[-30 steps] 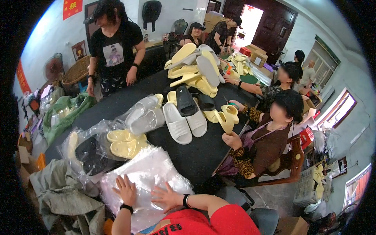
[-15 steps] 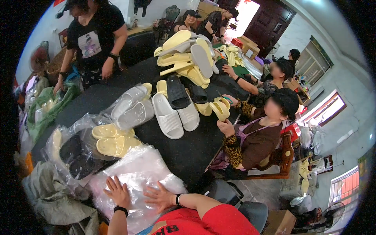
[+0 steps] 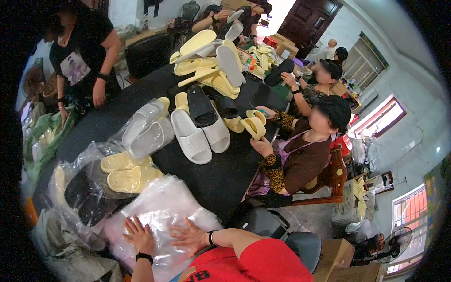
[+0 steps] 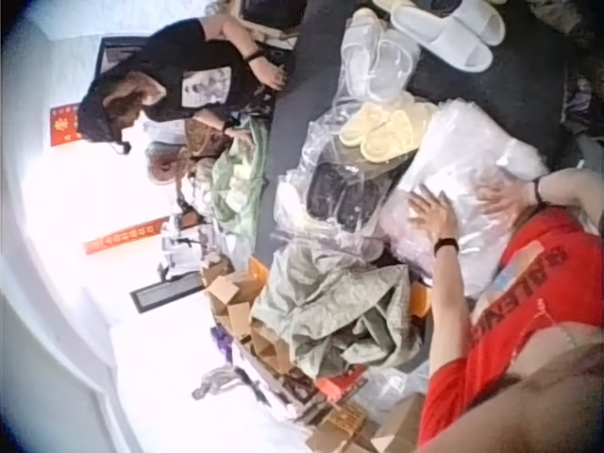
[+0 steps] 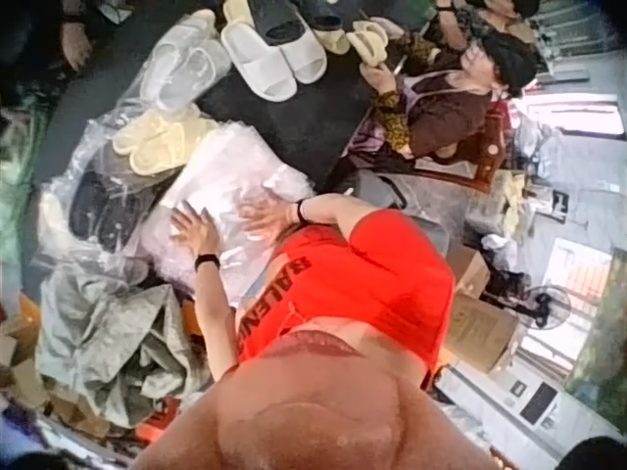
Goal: Packaging various colors of slippers into plastic bags.
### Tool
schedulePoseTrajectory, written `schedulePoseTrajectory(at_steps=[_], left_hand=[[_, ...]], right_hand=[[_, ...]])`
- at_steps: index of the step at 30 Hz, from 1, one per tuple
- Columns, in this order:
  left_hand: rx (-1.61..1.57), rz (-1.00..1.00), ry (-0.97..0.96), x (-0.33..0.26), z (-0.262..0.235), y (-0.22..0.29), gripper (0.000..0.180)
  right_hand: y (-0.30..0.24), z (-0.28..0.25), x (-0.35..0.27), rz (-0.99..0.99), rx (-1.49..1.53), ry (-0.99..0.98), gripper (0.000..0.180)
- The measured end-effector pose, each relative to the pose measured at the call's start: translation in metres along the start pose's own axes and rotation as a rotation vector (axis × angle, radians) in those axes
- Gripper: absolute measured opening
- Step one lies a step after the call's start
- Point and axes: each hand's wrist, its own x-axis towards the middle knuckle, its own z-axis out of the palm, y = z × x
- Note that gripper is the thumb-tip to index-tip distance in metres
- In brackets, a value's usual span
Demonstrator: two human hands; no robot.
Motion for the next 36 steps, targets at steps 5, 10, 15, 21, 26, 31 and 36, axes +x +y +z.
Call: schedulePoseTrajectory(at_steps=[5, 10, 15, 21, 26, 31, 36], left_hand=[[0.043, 0.068, 0.045, -0.008, -0.003, -0.011, 0.065], [-0.022, 0.248, -0.173, -0.088, -0.053, -0.007, 0.083], [0.036, 0.204, -0.222, -0.134, 0.021, -0.062, 0.088], [-0.151, 0.232, -0.161, -0.134, 0.016, -0.054, 0.09], [-0.099, 0.26, -0.122, -0.131, 0.036, -0.062, 0.093], [-0.037, 0.255, -0.13, -0.133, 0.036, -0.062, 0.095], [-0.12, 0.233, -0.183, -0.133, 0.027, -0.06, 0.096]], right_hand=[[0.004, 0.004, -0.002, -0.004, -0.024, -0.011, 0.091], [-0.001, -0.007, 0.003, 0.05, -0.021, -0.122, 0.088], [0.002, 0.006, 0.003, -0.05, 0.013, 0.119, 0.09], [-0.005, 0.0, -0.001, -0.015, -0.011, -0.024, 0.094], [-0.004, -0.011, 0.0, -0.022, -0.021, 0.0, 0.093], [0.025, -0.078, 0.003, 0.217, -0.159, -0.211, 0.077], [0.056, -0.077, -0.016, 0.399, -0.086, -0.243, 0.069]])
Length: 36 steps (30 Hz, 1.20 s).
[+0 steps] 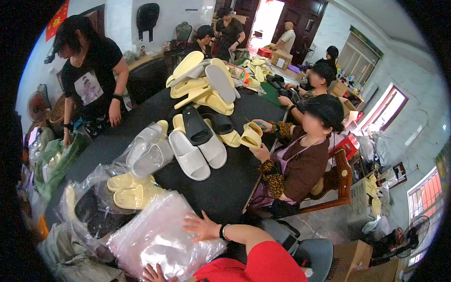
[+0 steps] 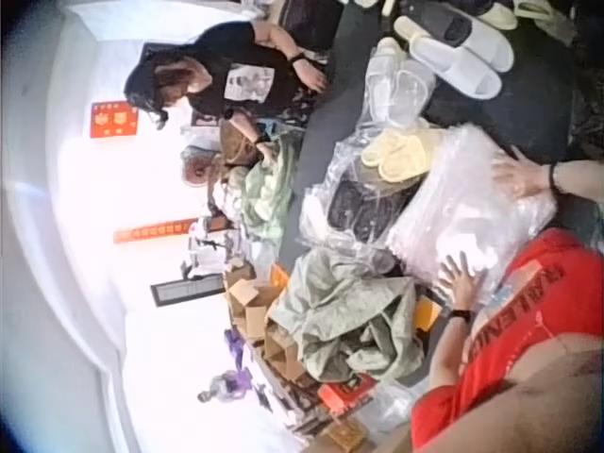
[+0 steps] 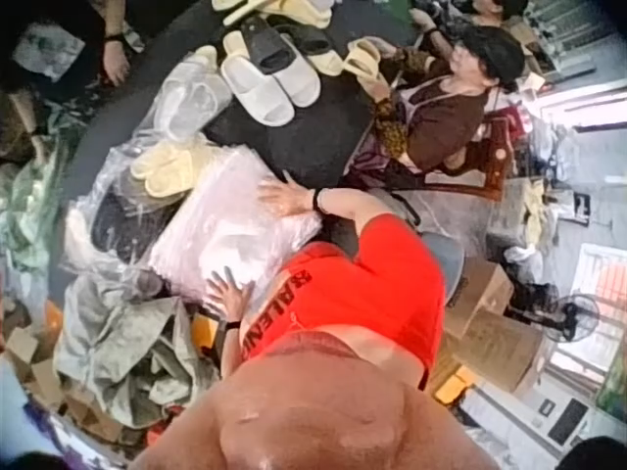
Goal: Packaging various colors of slippers into plastic bags.
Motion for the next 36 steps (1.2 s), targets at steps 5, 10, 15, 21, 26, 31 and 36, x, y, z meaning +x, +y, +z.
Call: schedulePoseTrajectory(at_steps=[5, 10, 15, 21, 26, 31, 36], left_hand=[[0.023, -0.013, 0.039, -0.003, -0.005, 0.003, 0.092], [-0.002, -0.021, 0.276, -0.007, 0.026, 0.0, 0.08], [-0.027, 0.012, 0.401, 0.006, 0.036, -0.005, 0.072], [0.008, -0.008, 0.407, -0.002, 0.033, -0.005, 0.072], [0.027, 0.01, 0.429, -0.002, 0.037, -0.007, 0.074], [0.037, 0.057, 0.523, -0.003, 0.037, -0.007, 0.072], [-0.013, 0.058, 0.599, -0.009, 0.037, -0.007, 0.064]], right_hand=[[0.001, 0.013, 0.003, -0.031, -0.055, 0.099, 0.067], [0.008, 0.014, 0.009, -0.125, 0.024, 0.186, 0.059], [0.013, 0.01, 0.009, -0.118, 0.044, 0.191, 0.056], [0.005, 0.011, 0.015, -0.168, 0.01, 0.249, 0.058], [0.011, 0.016, 0.012, -0.198, -0.048, 0.214, 0.06], [0.018, 0.023, 0.011, -0.211, -0.067, 0.17, 0.061], [0.015, 0.024, 0.012, -0.18, -0.063, 0.149, 0.063]])
